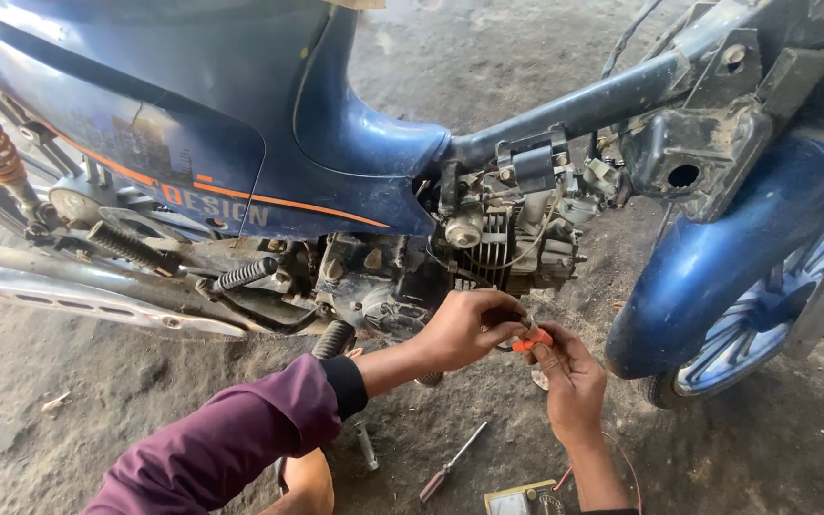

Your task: Repairing the electrical wiring of a motorcycle engine using pliers and diagnostic tools.

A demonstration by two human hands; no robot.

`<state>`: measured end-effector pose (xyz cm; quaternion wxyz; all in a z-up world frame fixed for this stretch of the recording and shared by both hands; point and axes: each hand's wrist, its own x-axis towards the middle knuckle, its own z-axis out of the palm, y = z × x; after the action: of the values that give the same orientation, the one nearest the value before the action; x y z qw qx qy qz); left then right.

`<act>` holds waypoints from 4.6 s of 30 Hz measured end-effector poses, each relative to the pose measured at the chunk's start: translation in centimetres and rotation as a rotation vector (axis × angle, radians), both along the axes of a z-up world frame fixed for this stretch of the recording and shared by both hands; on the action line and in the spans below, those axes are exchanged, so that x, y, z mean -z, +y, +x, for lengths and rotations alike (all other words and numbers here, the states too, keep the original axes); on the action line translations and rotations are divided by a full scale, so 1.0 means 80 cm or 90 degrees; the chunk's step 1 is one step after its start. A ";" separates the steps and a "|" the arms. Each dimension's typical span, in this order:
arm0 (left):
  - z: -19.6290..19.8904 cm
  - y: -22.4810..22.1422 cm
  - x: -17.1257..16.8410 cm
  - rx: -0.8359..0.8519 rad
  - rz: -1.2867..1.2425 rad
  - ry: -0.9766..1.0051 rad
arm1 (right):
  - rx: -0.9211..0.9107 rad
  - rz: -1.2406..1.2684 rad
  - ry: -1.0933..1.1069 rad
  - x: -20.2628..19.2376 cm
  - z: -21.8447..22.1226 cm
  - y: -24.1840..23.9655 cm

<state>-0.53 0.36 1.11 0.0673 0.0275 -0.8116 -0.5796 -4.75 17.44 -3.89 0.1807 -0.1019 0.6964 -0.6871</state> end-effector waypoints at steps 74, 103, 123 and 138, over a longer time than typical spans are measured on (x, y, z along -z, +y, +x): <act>0.227 -0.238 -0.064 0.157 -0.458 -0.469 | 0.204 -0.103 -0.075 0.021 -0.056 -0.049; 0.274 -0.245 -0.007 0.232 -0.639 0.116 | 0.225 -0.149 -0.079 0.022 -0.061 -0.058; 0.283 -0.112 0.244 0.033 -0.619 0.035 | 0.198 -0.130 -0.073 0.020 -0.058 -0.056; 0.307 -0.280 0.072 0.581 -0.904 -0.135 | 0.198 -0.128 -0.083 0.014 -0.056 -0.054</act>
<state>24.06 -22.01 -4.62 -0.2481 -0.2968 -0.9164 0.1026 -9.22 13.10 -4.98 0.1059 0.0338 0.6187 -0.7777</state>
